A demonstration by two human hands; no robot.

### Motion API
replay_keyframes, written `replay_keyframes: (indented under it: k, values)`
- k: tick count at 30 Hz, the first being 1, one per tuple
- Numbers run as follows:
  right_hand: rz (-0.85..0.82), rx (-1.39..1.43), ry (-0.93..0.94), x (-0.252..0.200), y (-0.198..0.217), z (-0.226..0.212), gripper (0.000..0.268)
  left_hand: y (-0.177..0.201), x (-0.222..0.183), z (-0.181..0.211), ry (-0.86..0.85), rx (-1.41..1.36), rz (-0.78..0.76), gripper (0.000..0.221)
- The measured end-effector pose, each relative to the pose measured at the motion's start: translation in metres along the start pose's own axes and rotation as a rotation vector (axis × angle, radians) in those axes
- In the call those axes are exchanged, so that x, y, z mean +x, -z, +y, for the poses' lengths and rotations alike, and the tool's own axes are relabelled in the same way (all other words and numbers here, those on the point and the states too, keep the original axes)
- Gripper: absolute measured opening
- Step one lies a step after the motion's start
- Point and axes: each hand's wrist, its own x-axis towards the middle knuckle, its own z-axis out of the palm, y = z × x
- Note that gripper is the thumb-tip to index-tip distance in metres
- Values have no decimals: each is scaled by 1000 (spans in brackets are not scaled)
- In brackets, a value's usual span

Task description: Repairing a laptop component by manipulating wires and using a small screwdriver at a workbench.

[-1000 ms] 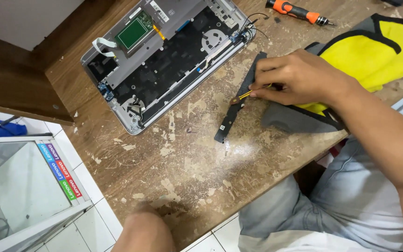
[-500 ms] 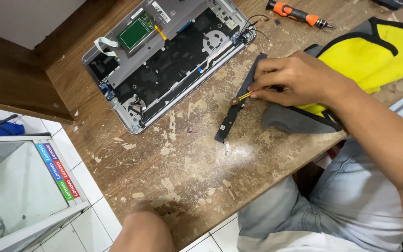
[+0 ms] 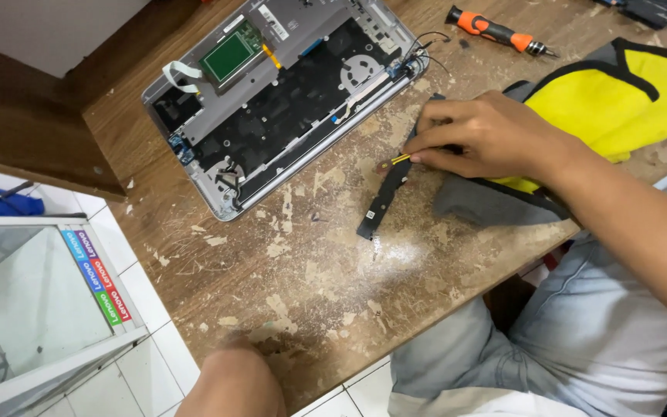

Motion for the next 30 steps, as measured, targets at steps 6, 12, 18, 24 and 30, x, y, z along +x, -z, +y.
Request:
replay_keyframes:
  k: [6,12,18,24,30]
  values:
    - [15,-50,20,6,3,1,5,-19,-14,-36,67,11,38,30]
    - [-155,-48,36,29,24,16,11,-38,-33,-60,162,13,120,32]
    - [-561,-29,-143,89,69,13,16,-50,-60,-73,503,150,-317,68]
    - [-811,38,-87,102,46,15,14,-50,-48,-92,527,227,-521,40]
    - [-798,1,-254,93,33,21,18,-48,-43,-107,403,44,-335,27]
